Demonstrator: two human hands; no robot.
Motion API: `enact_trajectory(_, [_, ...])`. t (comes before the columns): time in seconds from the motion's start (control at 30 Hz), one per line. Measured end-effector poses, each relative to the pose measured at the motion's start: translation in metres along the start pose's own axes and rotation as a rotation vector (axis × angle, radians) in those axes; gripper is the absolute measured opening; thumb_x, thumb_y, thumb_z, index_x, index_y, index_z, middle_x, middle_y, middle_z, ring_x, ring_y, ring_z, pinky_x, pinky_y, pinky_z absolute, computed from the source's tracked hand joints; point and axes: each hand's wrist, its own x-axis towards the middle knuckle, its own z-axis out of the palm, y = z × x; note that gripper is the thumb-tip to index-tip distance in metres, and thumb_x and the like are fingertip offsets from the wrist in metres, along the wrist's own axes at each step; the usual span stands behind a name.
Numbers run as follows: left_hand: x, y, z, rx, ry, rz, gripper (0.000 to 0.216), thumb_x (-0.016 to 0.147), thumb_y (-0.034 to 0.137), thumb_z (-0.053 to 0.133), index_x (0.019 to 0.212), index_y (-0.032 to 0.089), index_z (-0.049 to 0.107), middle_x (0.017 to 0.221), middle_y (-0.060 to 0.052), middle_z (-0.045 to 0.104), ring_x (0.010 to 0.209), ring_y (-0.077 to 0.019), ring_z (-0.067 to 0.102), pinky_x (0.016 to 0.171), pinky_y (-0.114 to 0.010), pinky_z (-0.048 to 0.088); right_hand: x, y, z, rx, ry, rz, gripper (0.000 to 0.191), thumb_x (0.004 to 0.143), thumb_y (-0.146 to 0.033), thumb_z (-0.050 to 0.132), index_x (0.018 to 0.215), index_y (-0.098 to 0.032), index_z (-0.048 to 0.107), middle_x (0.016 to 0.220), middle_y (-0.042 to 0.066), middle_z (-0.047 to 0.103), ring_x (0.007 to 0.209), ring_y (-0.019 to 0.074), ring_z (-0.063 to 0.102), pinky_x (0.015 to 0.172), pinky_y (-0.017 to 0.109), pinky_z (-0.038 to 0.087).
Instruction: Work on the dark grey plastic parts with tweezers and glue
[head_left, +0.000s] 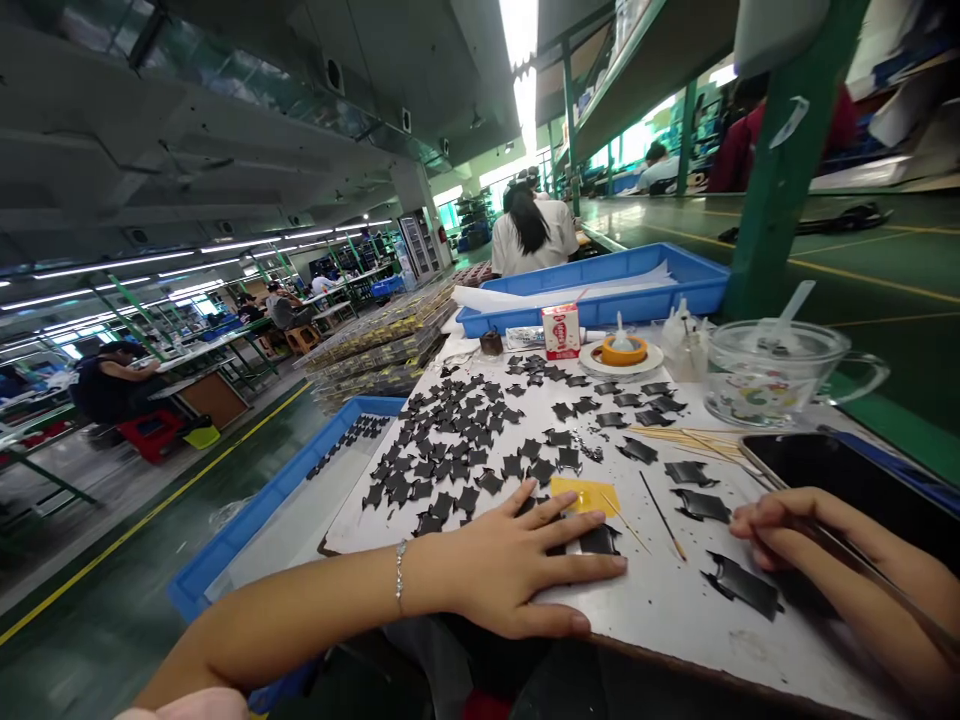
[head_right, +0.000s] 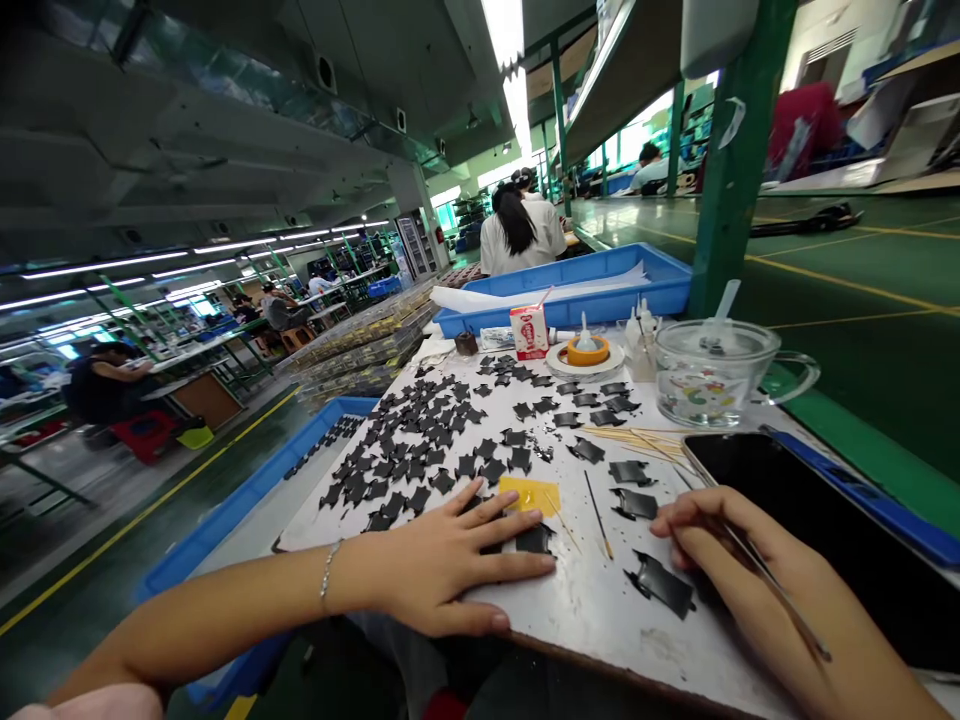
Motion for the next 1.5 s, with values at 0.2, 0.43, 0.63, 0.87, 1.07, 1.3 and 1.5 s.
enact_trajectory(0.2, [-0.011,-0.021,0.007,-0.011,-0.027,-0.072,0.062,0.105,0.055,0.030,0.160,0.029,0.016,0.168,-0.003,-0.001,0.154,-0.0297,-0.005,0.123,-0.056,-0.005,0.001,0.006,0.002,0.087,-0.109,0.068,0.028,0.089,-0.052,0.051,0.088,-0.028,0.064,0.072,0.003,0.069,0.076,0.0262,0.066,0.071,0.036,0.049])
enact_trajectory(0.43, [-0.019,-0.031,-0.004,-0.013,-0.022,-0.148,0.065,0.105,0.058,0.025,0.161,0.029,0.011,0.167,-0.001,-0.007,0.154,-0.0294,-0.008,0.123,-0.056,-0.007,-0.002,-0.010,-0.001,0.099,-0.130,0.081,0.033,0.085,-0.057,0.048,0.088,-0.026,0.061,0.068,0.002,0.067,0.068,0.0238,0.064,0.068,0.036,0.046])
enact_trajectory(0.63, [0.028,-0.049,-0.021,-0.024,0.012,-0.136,0.063,0.106,0.056,0.014,0.161,0.027,0.006,0.168,0.000,-0.009,0.154,-0.0281,-0.011,0.125,-0.052,-0.006,-0.006,-0.033,-0.006,0.067,-0.116,0.075,0.041,0.073,-0.063,0.047,0.081,-0.025,0.058,0.062,0.003,0.065,0.060,0.0245,0.062,0.059,0.037,0.046])
enact_trajectory(0.87, [0.045,-0.067,-0.015,-0.084,-0.050,-0.154,0.064,0.105,0.051,0.037,0.160,0.027,0.014,0.169,-0.010,0.004,0.154,-0.0352,0.008,0.123,-0.064,0.007,-0.009,-0.030,-0.006,0.073,-0.127,0.024,0.034,0.079,-0.057,0.047,0.079,-0.025,0.057,0.065,0.003,0.065,0.064,0.0231,0.062,0.064,0.037,0.047])
enact_trajectory(1.07, [0.034,-0.079,-0.020,-0.081,-0.048,-0.228,0.065,0.103,0.048,0.048,0.158,0.028,0.022,0.168,-0.011,0.011,0.152,-0.0378,0.016,0.121,-0.066,0.013,-0.009,-0.031,-0.005,0.112,-0.143,-0.002,0.033,0.081,-0.056,0.048,0.082,-0.024,0.058,0.065,0.002,0.063,0.061,0.0212,0.058,0.060,0.035,0.044])
enact_trajectory(1.3, [0.079,-0.096,-0.043,-0.058,-0.018,-0.204,0.059,0.100,0.043,0.057,0.152,0.026,0.036,0.165,-0.011,0.021,0.148,-0.0381,0.025,0.119,-0.066,0.020,-0.006,-0.016,0.000,0.138,-0.155,-0.042,0.025,0.084,-0.048,0.050,0.084,-0.024,0.059,0.064,0.001,0.062,0.061,0.0209,0.057,0.059,0.034,0.044])
enact_trajectory(1.5, [0.115,-0.108,-0.045,-0.035,-0.050,-0.181,0.060,0.099,0.044,0.058,0.151,0.025,0.037,0.164,-0.012,0.023,0.147,-0.0382,0.027,0.118,-0.066,0.021,-0.008,-0.022,-0.001,0.144,-0.126,-0.054,0.026,0.082,-0.049,0.050,0.079,-0.024,0.059,0.063,0.002,0.062,0.059,0.0206,0.058,0.057,0.032,0.046])
